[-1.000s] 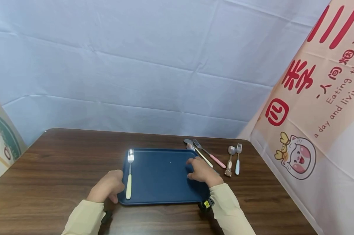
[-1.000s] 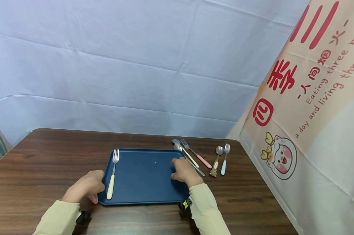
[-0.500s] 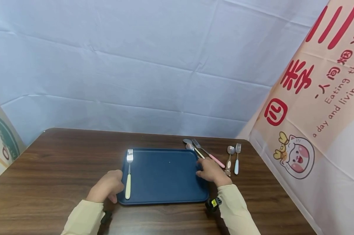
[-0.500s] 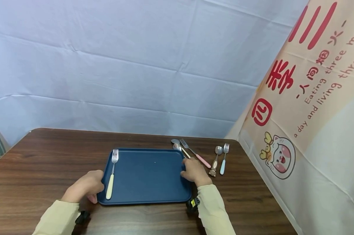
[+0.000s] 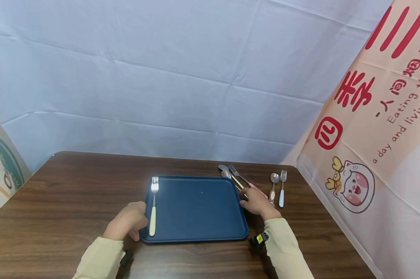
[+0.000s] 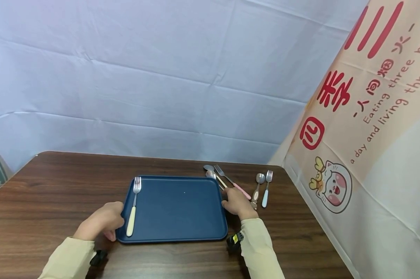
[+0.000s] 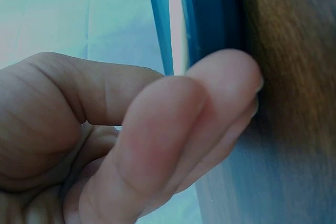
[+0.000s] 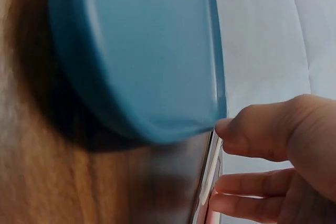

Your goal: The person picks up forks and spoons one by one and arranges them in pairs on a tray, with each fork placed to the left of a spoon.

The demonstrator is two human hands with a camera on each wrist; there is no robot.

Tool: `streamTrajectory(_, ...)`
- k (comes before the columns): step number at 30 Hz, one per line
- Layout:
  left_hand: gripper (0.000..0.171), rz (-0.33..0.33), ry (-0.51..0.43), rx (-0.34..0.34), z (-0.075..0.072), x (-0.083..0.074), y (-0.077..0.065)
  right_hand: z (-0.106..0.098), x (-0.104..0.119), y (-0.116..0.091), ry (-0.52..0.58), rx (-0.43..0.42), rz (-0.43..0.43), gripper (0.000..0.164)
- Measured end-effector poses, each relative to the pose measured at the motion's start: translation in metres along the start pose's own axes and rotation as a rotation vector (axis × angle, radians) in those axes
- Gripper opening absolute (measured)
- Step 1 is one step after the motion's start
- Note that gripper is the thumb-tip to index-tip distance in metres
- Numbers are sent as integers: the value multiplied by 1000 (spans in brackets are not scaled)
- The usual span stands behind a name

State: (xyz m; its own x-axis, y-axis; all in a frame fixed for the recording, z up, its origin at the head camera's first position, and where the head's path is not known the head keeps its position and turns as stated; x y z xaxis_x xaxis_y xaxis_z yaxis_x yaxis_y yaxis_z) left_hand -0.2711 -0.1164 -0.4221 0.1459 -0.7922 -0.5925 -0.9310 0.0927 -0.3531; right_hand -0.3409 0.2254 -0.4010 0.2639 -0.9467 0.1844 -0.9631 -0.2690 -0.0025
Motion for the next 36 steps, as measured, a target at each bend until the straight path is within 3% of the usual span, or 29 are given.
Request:
streamTrajectory(13, 23, -21, 18, 2, 1, -1, 1, 1, -20, -1, -103, 19, 128, 24)
streamTrajectory(20, 23, -26, 24, -5, 1, -1, 1, 2, -19, 3, -102, 12, 116, 23)
streamTrajectory(28, 21, -18, 25, -6, 0, 0, 1, 5, -19, 9, -82, 22, 147, 8)
streamTrajectory(36, 22, -4, 20, -10, 0, 0, 0, 11, -22, 12, -68, 89, 204, 18)
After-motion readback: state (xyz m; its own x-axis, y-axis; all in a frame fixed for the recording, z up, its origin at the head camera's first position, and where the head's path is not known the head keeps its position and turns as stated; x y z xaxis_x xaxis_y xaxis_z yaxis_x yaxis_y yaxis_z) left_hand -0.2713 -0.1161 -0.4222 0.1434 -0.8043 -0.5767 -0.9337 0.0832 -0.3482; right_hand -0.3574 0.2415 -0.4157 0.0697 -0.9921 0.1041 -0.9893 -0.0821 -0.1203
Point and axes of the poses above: each hand's wrist, its own y-axis towards the middle knuckle, its own z-axis out of the palm, x = y × z, the point moved 8 cm from there along y, towards the middle knuckle, and after that the axes turned 6 degrees about -y, right-handed, at the moved point
